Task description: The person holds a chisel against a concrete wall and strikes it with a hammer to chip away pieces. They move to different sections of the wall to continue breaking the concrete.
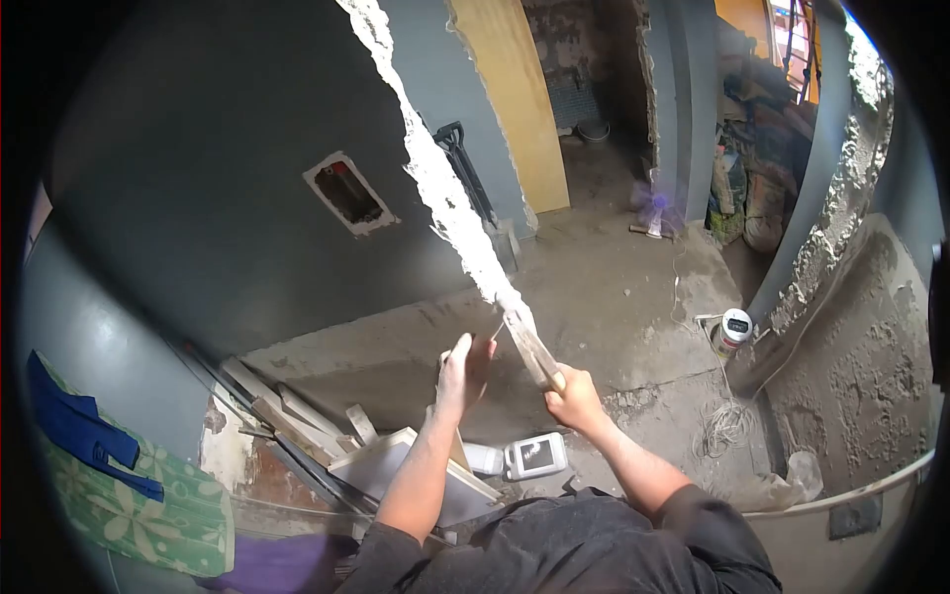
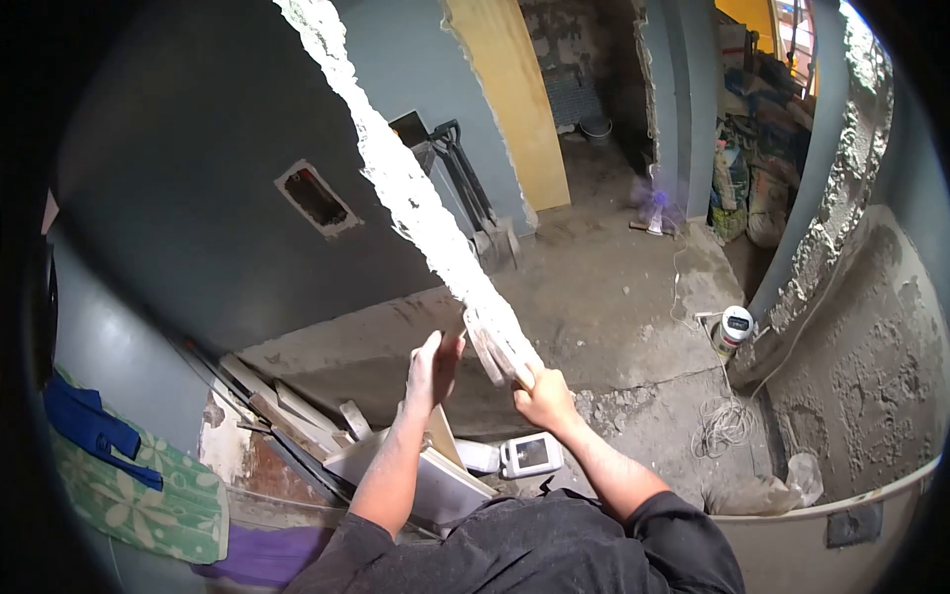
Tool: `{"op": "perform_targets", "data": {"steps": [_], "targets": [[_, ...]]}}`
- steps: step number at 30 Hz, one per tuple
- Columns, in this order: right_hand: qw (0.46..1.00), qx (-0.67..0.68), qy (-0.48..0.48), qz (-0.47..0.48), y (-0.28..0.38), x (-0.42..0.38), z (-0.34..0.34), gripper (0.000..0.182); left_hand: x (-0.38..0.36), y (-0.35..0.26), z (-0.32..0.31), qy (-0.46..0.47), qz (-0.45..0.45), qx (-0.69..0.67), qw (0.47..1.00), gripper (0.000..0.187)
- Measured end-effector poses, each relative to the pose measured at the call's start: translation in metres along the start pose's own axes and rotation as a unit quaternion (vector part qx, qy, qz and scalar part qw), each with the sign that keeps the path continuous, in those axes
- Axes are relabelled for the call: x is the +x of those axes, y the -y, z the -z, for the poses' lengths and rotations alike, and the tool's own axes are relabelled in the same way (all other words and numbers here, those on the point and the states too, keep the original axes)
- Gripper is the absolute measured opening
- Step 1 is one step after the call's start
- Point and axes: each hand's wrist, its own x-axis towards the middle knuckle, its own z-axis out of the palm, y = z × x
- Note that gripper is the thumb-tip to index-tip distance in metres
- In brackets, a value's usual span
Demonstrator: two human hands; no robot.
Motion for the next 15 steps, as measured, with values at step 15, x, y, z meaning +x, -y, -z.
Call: {"op": "perform_targets", "data": {"steps": [15], "targets": [[0.998,-0.032,-0.035,-0.040,-0.074,-0.067,0.042,0.030,-0.039,0.010,-0.038,-0.016,0.093,0.004,0.996,0.028]]}}
